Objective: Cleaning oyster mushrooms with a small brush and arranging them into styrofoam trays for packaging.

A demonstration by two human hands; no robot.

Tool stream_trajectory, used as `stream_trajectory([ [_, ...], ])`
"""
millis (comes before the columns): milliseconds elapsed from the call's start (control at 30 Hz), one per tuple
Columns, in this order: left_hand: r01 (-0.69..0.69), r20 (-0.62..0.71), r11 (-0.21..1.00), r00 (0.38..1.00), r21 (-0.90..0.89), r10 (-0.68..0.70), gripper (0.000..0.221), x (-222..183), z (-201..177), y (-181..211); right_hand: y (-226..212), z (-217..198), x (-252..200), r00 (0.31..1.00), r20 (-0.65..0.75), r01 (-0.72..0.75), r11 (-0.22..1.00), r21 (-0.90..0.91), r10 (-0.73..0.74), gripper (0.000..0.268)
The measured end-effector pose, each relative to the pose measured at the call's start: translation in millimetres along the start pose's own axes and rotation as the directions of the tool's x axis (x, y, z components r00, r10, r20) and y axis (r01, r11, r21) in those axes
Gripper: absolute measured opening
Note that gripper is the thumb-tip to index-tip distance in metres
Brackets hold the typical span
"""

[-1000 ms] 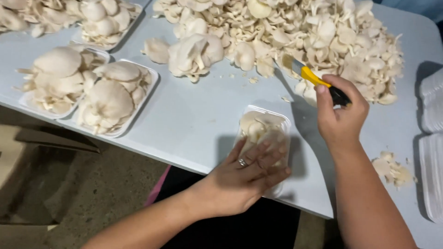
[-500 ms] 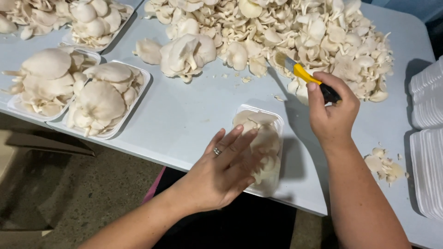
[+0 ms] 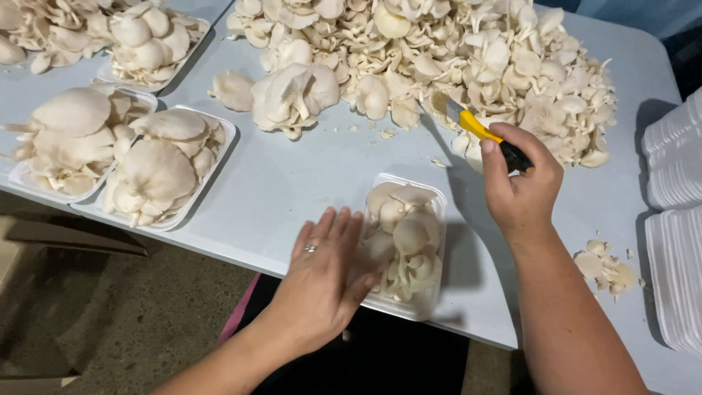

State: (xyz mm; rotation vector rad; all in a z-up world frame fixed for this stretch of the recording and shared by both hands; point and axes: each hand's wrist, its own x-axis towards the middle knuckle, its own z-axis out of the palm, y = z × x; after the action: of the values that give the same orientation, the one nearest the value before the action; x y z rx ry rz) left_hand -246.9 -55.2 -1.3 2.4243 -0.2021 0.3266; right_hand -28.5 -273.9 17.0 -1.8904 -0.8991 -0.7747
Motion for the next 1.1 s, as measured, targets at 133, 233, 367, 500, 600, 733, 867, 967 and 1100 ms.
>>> stream_trajectory([
  [133, -0.067, -0.027, 0.997, 0.997, 0.038, 0.069, 0.076, -18.8, 7.8, -9.1, 0.5, -0.9, -1.7, 1.000, 0.002, 0.005, 1.000, -0.013, -0.005, 0.021],
  [233, -0.073, 0.005, 0.996, 0.997, 0.042, 0.073, 0.073, -23.6, 11.4, -7.8, 0.8, 1.0, -1.1, 1.000, 0.000, 0.004, 1.000, -0.012, -0.004, 0.021],
  [367, -0.059, 0.042, 0.998, 0.997, -0.011, 0.059, 0.078, -25.8, 24.8, -11.9, -0.4, 2.6, -1.1, 1.000, -0.001, 0.017, 1.000, -0.008, -0.017, 0.020],
  [500, -0.056, 0.053, 0.997, 0.997, 0.051, 0.053, 0.082, -21.7, 21.3, -11.4, -1.0, 1.7, -0.7, 0.999, 0.003, 0.032, 0.999, -0.013, -0.032, 0.020],
  [600, 0.057, -0.009, 0.998, 0.998, -0.003, -0.057, 0.092, -11.5, -8.1, 1.9, 1.0, 0.5, -2.1, 1.000, -0.002, -0.005, 1.000, -0.016, 0.005, 0.020],
  [733, -0.084, -0.194, 0.924, 0.981, -0.372, 0.012, 0.091, -1.5, -103.1, 44.7, 1.1, -2.2, -3.3, 0.999, 0.004, -0.037, 0.999, -0.001, 0.037, 0.021],
  [867, 0.152, 0.749, 0.926, 0.550, 0.345, -0.369, 0.017, 25.0, -149.0, 98.1, 1.8, -1.6, -4.4, 1.000, 0.006, 0.013, 1.000, -0.023, -0.013, 0.019],
  [967, -0.036, 0.856, 0.980, 0.494, 0.196, -0.153, 0.030, 18.9, -135.1, 66.0, 0.6, -2.2, 1.0, 1.000, -0.002, 0.029, 0.999, -0.029, -0.029, 0.019],
  [1100, -0.354, 0.426, 0.923, 0.820, -0.147, 0.382, 0.041, 61.1, -79.8, 3.8, 1.8, -2.8, 1.6, 1.000, -0.002, 0.023, 0.999, -0.032, -0.024, 0.020],
])
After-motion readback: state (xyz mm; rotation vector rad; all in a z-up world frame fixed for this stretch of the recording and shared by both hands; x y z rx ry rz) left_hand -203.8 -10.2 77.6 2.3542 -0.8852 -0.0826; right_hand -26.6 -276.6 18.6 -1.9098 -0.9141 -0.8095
